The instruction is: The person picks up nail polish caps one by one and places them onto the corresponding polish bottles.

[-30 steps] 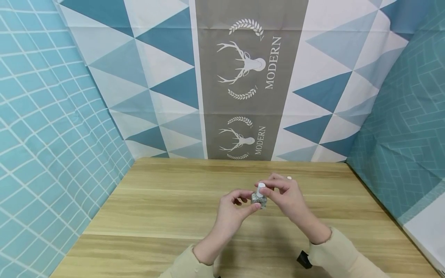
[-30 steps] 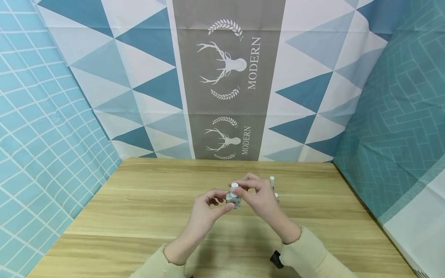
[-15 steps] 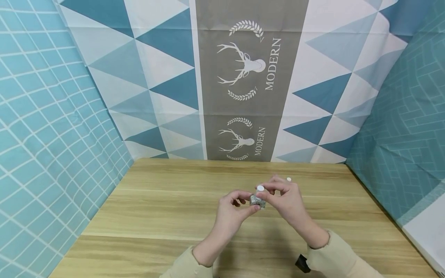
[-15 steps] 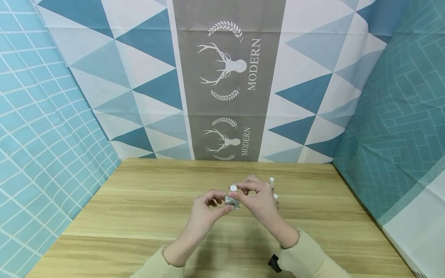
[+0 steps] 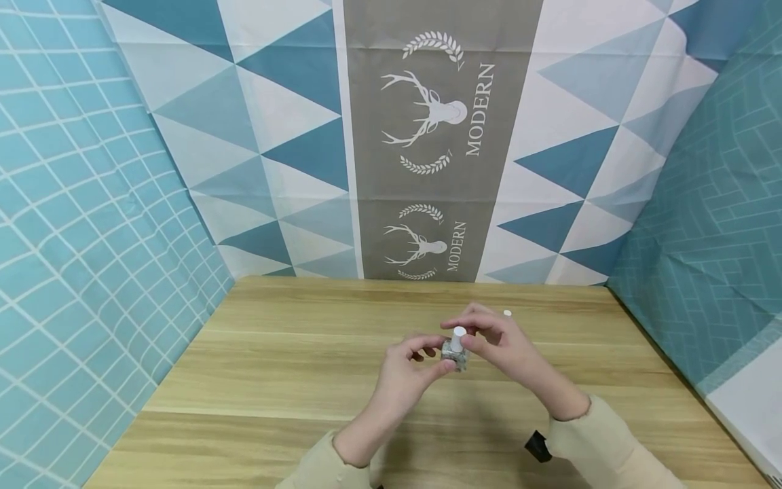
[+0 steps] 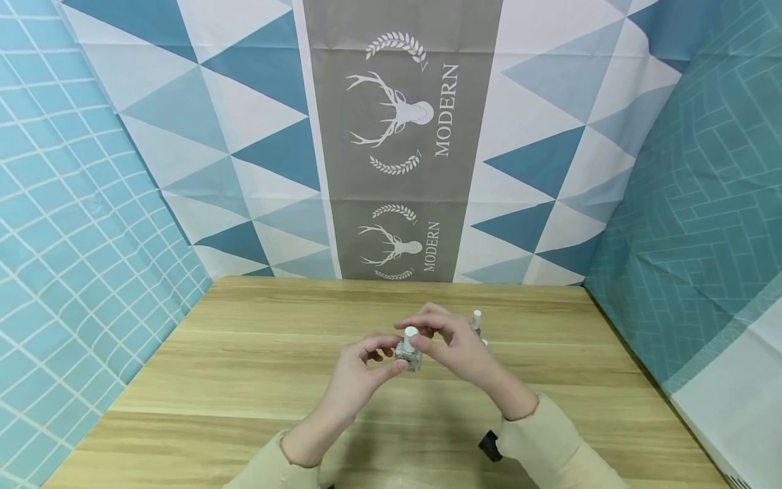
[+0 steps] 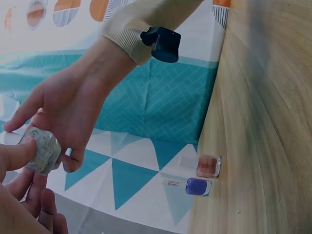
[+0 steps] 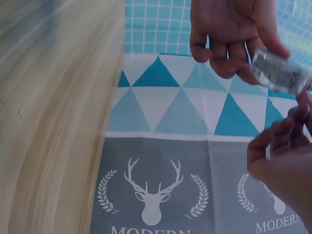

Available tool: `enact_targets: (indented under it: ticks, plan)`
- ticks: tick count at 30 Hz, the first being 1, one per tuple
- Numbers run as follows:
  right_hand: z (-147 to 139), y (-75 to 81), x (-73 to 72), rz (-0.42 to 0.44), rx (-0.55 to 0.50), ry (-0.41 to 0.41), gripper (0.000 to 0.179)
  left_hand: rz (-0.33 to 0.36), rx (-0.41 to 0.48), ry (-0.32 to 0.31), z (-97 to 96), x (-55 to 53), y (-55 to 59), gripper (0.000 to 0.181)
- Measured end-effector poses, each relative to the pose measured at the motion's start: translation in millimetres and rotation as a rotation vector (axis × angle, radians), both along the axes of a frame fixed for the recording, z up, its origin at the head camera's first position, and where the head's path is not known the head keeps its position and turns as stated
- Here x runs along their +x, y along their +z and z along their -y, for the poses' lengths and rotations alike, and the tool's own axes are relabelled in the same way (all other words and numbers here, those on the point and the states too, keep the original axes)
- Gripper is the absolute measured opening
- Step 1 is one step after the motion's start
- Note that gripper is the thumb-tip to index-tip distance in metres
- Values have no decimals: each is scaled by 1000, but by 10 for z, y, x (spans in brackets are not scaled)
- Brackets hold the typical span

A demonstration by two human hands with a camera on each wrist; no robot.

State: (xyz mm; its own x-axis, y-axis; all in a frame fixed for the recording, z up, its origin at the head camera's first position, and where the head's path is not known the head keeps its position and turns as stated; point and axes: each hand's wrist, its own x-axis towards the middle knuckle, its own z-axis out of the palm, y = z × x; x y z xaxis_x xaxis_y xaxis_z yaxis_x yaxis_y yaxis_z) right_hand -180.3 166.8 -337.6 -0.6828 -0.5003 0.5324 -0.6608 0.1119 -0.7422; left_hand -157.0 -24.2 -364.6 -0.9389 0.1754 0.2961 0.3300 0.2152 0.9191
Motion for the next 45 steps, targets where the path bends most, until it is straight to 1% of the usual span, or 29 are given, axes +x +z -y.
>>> enact_targets:
  ticks: [2, 5, 8, 11, 14, 18, 21, 25, 28, 32, 36, 41, 45]
  plan:
    - [-22, 9, -16, 18, -5, 84, 24, -11, -9, -22, 6, 7, -6, 26]
    - [-38, 23, -44, 31, -11, 185, 26, -38, -9, -54, 13, 11, -17, 28]
    - [-50, 34, -73, 26, -2, 256, 26, -48, -2, -79, 18, 12, -23, 29]
    - [-68, 41, -89, 35, 13, 294, 23, -47, 1, -101, 20, 18, -22, 29]
    - [-87, 42, -94, 55, 24, 300, 18, -53, -1, -124, 19, 25, -18, 30]
    - [-92, 39, -93, 36, 29, 278, 15, -67, -10, -143, 17, 22, -15, 31]
    - [-86, 31, -83, 17, 23, 248, 15, -55, -13, -147, 17, 18, -11, 32]
    - [-74, 13, -63, 14, 8, 207, 15, -34, -9, -151, 16, 17, -10, 31]
    - [-66, 0, -51, 5, -6, 182, 16, -23, -4, -146, 12, 13, -11, 31]
    - [-52, -8, -34, -26, -10, 136, 14, -33, -2, -124, 5, 6, -11, 30]
    - [-36, -1, -6, -24, 9, 46, 13, -39, -8, -90, 6, 3, -10, 28]
    - [-12, 5, 30, -5, 29, -75, 15, -16, 6, -45, 3, 15, 7, 27]
    - [19, 17, 58, 18, 18, -154, 15, -2, 31, -9, -10, 18, 14, 27]
